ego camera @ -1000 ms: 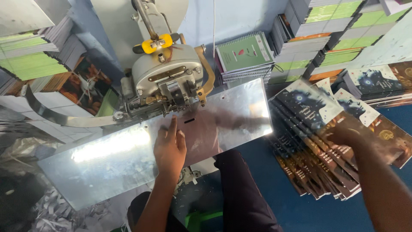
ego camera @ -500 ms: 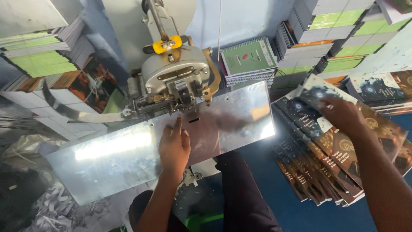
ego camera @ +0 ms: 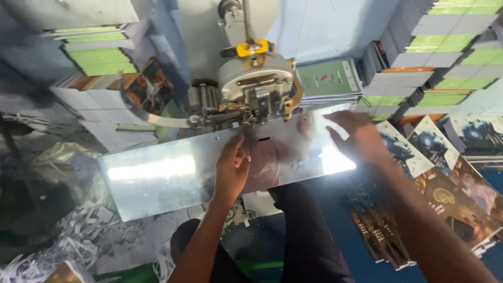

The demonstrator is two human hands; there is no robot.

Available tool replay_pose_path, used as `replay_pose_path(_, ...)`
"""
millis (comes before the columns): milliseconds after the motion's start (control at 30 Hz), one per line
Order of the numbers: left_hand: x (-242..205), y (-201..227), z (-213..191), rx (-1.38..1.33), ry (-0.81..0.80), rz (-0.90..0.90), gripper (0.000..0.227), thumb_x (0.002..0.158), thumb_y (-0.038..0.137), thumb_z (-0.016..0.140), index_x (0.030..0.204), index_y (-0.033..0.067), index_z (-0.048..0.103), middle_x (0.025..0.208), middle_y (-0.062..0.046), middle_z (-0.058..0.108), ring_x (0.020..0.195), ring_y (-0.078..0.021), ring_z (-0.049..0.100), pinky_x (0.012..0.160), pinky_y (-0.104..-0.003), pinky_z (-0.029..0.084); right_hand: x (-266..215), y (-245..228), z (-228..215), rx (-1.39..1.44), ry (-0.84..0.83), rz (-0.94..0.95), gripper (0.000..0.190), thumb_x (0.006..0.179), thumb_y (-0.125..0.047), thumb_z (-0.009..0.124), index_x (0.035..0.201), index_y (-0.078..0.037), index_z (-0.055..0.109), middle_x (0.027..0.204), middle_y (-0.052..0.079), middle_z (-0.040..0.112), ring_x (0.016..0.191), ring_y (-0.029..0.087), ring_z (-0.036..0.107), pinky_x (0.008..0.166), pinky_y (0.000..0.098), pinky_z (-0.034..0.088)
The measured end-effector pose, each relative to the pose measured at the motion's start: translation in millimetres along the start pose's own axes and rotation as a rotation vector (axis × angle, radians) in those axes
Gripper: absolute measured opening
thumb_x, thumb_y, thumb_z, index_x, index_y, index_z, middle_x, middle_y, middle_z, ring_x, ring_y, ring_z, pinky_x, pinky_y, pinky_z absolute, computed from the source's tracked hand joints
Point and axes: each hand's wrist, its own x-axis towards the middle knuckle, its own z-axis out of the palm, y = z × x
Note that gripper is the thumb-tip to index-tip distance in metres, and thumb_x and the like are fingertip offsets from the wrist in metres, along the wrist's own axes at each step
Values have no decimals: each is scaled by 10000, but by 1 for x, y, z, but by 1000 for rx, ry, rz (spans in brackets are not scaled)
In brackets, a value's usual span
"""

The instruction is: The person repeatedly picks up a book cover, places it on a metal binding machine, and pulls a lever to stitch the spine. The person then removes the bound book and places it on a growing stack to the right.

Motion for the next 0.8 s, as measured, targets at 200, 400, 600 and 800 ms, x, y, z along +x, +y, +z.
replay_pose_path(200, -6, 4, -25, 71, 57, -83, 350, 871, 7, 729, 1208, 38, 640, 1004, -104, 701, 873, -213, 695, 788, -331, 569, 37, -71, 28, 343, -97, -179, 279, 897, -77, 716, 1172, -34, 698, 1127, 139, 739, 1021, 333, 712, 866, 422, 559)
replay_pose_path(400, -10, 8, -61, 198, 157, -139, 136, 895, 86, 740, 1008, 48, 677, 986, -107, 729, 876, -237, 734, 794, -366, 569, 54, -125, 66, 322, -57, -317, 336, 840, -69, 720, 1176, -60, 707, 1239, 125, 701, 1162, 310, 658, 995, 430, 509)
replay_pose_path(600, -22, 5, -103, 227, 249, -47, 174, 955, 79, 653, 1125, 51, 678, 1072, -125, 708, 976, -264, 699, 864, -368, 558, 72, -171, 127, 372, -197, -342, 379, 915, -160, 688, 1290, -111, 691, 1356, 114, 624, 1299, 322, 567, 1088, 436, 475)
replay_pose_path(800, -51, 5, -159, 259, 321, -206, 305, 921, 88, 676, 1223, 48, 664, 1121, -126, 721, 987, -261, 700, 852, -354, 548, 93, -204, 181, 401, -144, -512, 446, 942, -279, 710, 1349, -111, 640, 1443, 157, 574, 1366, 334, 526, 1138, 453, 439)
